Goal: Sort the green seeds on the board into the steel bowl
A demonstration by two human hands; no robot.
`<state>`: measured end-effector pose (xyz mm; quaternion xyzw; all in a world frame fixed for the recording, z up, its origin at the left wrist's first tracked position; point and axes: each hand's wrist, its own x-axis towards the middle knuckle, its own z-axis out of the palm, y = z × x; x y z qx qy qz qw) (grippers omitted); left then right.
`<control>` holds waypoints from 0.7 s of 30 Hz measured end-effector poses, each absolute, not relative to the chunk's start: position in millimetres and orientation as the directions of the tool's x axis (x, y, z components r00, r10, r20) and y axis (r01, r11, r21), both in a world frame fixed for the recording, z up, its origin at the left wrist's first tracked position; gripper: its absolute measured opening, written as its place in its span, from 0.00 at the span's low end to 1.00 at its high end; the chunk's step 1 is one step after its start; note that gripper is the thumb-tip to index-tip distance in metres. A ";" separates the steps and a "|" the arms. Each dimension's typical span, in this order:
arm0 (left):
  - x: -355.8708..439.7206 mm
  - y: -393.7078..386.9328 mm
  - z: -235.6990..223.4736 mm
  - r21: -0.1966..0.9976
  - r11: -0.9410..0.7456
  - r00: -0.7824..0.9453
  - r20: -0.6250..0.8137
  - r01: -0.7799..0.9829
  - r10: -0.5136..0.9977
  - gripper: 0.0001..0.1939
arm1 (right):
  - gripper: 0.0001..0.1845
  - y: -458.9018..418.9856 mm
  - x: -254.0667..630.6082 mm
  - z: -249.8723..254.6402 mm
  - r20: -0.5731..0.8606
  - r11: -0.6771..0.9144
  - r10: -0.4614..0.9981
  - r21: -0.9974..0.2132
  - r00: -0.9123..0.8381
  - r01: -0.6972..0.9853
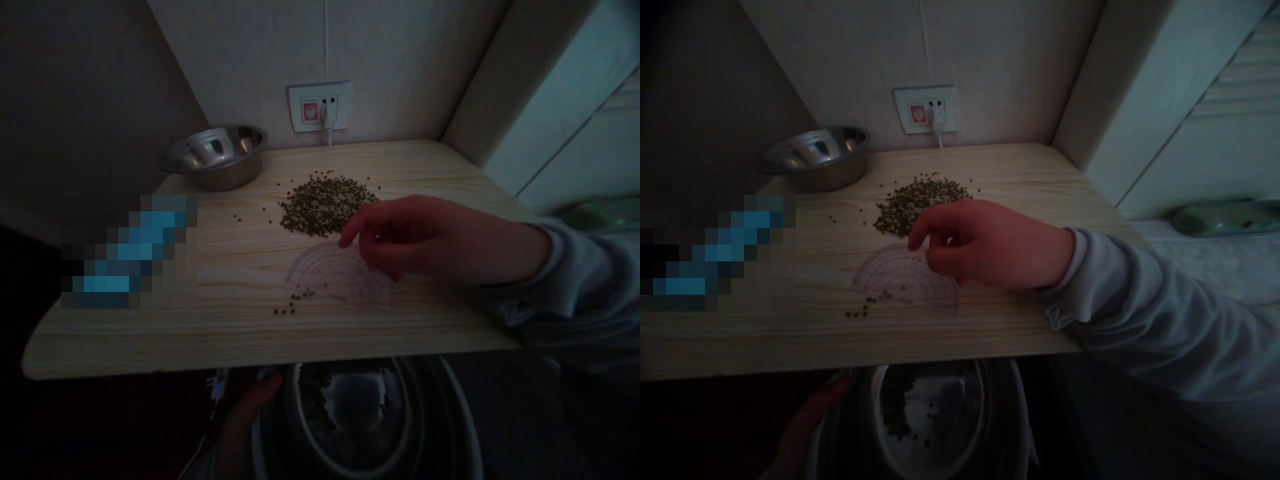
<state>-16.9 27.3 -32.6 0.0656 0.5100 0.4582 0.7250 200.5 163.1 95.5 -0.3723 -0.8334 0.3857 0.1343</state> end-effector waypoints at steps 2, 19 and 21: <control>-20.8 28.8 -36.6 0.562 0.577 0.069 -0.678 -0.592 0.732 0.04 | 0.13 159.6 194.1 92.8 -0.050 0.430 0.736 -0.736 -0.675 0.523; -13.3 38.3 -14.2 0.660 0.285 -0.020 -0.414 -0.696 0.910 0.13 | 0.11 150.9 182.4 90.1 -0.060 0.437 0.781 -0.660 -0.622 0.612; -14.3 39.6 -15.3 0.659 0.283 -0.011 -0.404 -0.697 0.915 0.14 | 0.11 150.1 182.1 90.2 -0.064 0.440 0.775 -0.659 -0.628 0.610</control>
